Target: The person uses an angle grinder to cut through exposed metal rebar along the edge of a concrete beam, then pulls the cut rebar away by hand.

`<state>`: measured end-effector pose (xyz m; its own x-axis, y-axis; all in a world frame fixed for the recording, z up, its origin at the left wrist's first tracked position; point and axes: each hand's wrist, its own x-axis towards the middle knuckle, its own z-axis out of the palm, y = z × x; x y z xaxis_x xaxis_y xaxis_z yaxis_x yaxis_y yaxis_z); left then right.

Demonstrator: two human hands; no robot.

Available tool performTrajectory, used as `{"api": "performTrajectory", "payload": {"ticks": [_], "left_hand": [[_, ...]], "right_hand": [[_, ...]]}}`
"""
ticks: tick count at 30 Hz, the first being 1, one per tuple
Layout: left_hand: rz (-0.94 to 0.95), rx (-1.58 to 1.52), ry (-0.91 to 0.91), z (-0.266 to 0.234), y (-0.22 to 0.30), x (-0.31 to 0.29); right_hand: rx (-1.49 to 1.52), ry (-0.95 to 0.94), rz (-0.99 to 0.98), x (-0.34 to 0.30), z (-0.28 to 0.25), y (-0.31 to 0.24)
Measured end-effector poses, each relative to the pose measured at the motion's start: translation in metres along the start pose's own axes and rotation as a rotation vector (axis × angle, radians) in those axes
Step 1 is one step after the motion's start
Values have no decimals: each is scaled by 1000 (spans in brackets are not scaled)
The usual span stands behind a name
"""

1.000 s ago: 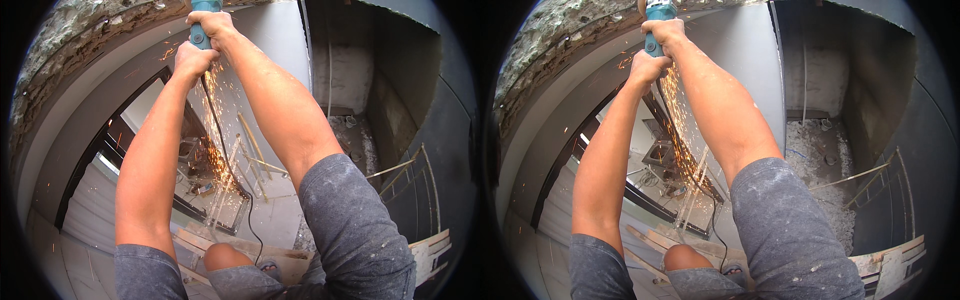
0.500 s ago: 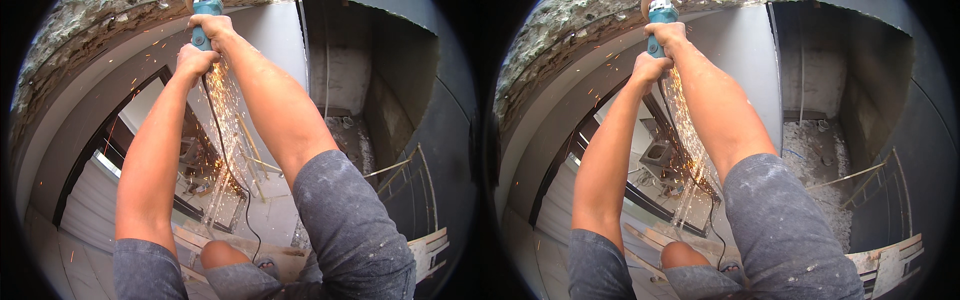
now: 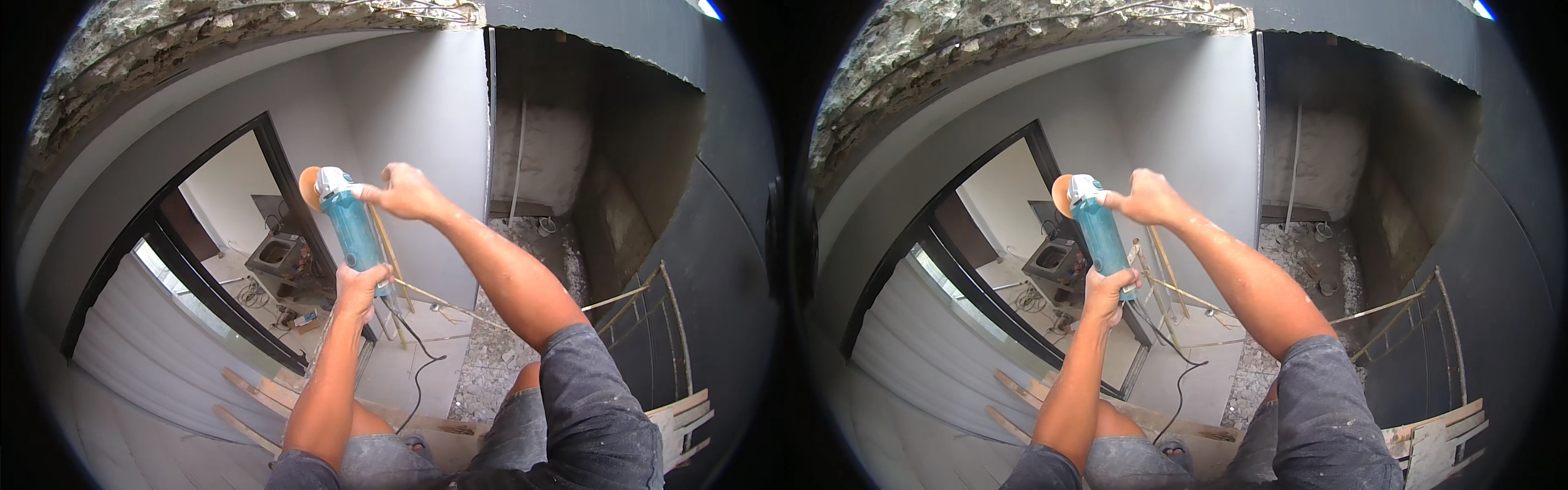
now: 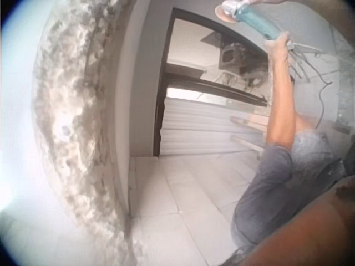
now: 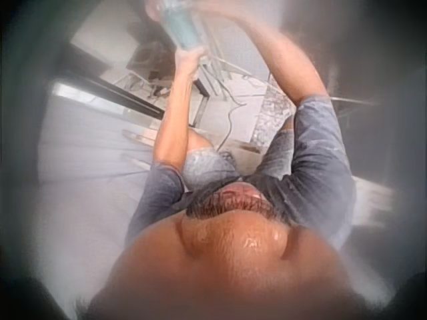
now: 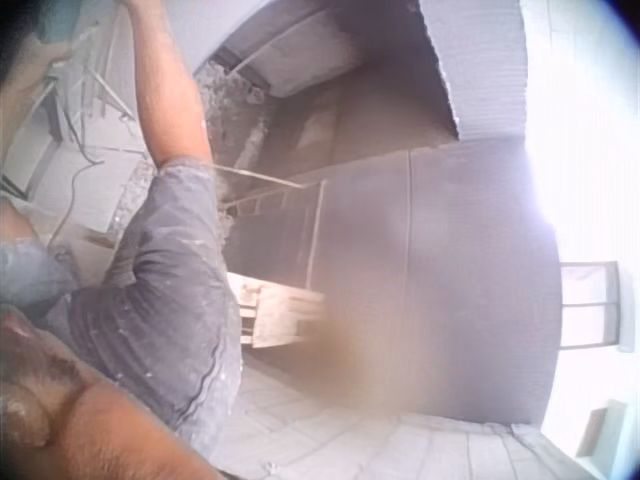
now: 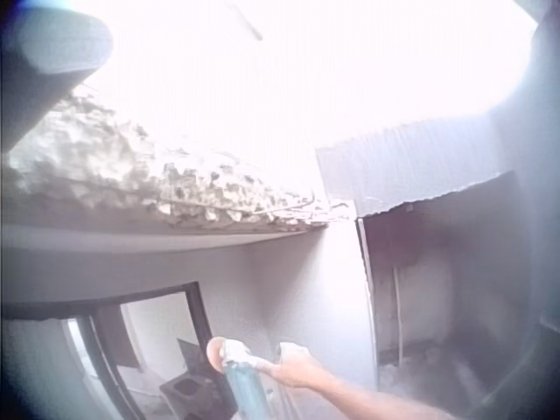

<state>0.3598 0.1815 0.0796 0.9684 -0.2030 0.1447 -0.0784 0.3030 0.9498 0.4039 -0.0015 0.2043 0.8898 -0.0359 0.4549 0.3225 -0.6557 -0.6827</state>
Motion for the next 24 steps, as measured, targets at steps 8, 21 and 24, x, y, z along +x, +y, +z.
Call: {"api": "performTrajectory", "payload": {"ticks": [8, 21, 24], "left_hand": [[45, -85, 141, -36, -6, -36], [45, -107, 222, -47, -4, -40], [21, -102, 220, -47, -2, -43]], "right_hand": [[-77, 713, -318, 153, -231, -52], [31, 733, -384, 225, -255, -55], [98, 761, -463, 201, -245, -56]]}}
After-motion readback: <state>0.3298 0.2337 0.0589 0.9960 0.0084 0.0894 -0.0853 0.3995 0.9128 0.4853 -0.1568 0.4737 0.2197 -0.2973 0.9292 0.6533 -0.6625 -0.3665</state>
